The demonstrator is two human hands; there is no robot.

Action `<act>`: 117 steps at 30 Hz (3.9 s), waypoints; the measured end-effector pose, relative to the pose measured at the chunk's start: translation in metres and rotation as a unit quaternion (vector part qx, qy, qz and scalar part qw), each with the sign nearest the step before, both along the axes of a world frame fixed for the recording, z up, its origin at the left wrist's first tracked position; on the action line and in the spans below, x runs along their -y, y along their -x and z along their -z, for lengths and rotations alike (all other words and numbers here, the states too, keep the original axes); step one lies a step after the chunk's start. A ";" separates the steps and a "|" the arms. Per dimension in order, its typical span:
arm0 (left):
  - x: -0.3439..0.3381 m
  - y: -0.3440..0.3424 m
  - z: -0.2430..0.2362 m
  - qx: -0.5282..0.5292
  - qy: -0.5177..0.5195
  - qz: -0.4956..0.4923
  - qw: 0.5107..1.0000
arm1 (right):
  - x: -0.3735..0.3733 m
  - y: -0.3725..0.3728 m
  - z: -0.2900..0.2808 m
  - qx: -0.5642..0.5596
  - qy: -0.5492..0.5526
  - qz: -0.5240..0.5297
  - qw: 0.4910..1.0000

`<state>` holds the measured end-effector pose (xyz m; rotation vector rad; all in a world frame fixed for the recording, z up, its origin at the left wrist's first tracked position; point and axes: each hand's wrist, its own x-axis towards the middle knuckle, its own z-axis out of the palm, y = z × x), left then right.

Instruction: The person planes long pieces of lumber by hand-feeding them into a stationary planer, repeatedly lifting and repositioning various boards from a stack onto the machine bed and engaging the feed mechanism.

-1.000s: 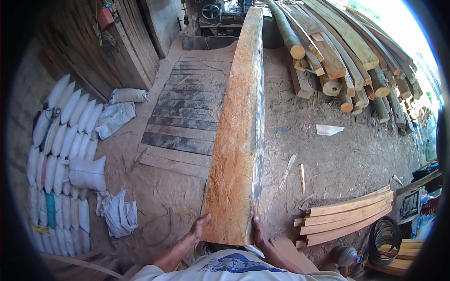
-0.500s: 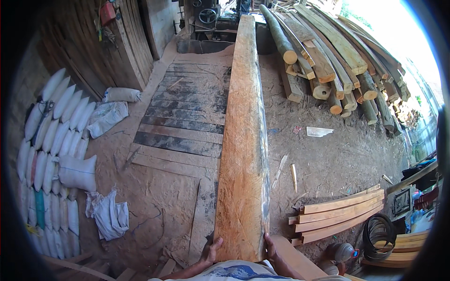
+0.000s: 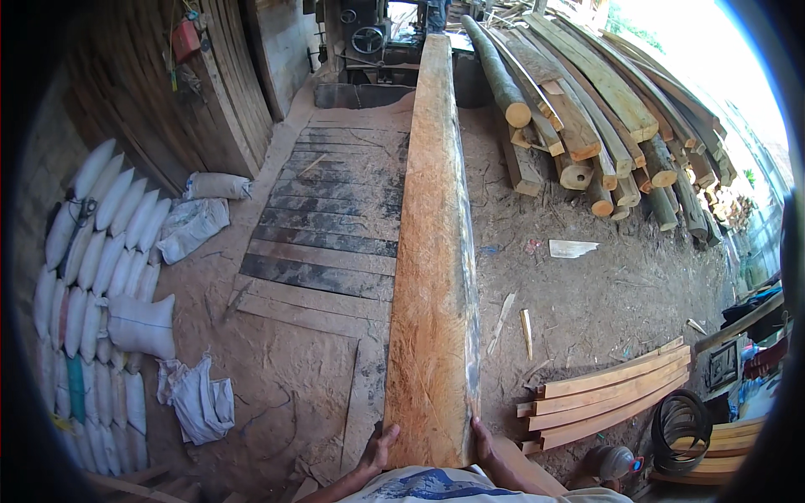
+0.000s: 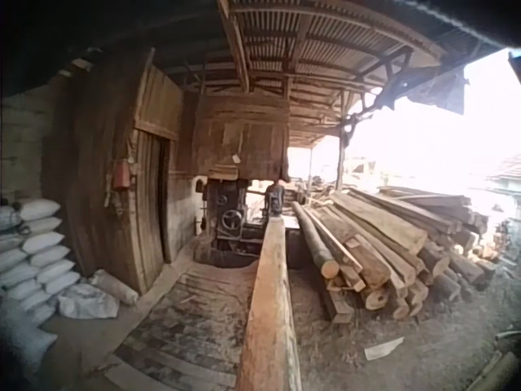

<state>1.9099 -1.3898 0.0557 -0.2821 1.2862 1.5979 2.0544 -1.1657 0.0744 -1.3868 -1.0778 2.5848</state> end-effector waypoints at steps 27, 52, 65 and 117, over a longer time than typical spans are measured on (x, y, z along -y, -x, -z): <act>-0.136 0.173 -0.035 -0.009 0.052 0.016 0.998 | -0.129 0.163 0.003 0.028 0.000 -0.005 1.000; -0.394 0.496 0.033 -0.046 0.100 0.014 0.994 | -0.397 0.500 0.015 0.009 0.032 -0.007 0.999; -0.570 0.728 0.016 -0.064 0.123 0.068 0.988 | -0.566 0.726 0.020 -0.026 0.050 0.013 0.998; -1.394 1.737 0.040 0.006 -0.034 -0.006 0.999 | -1.332 1.639 0.043 -0.034 -0.455 0.028 0.889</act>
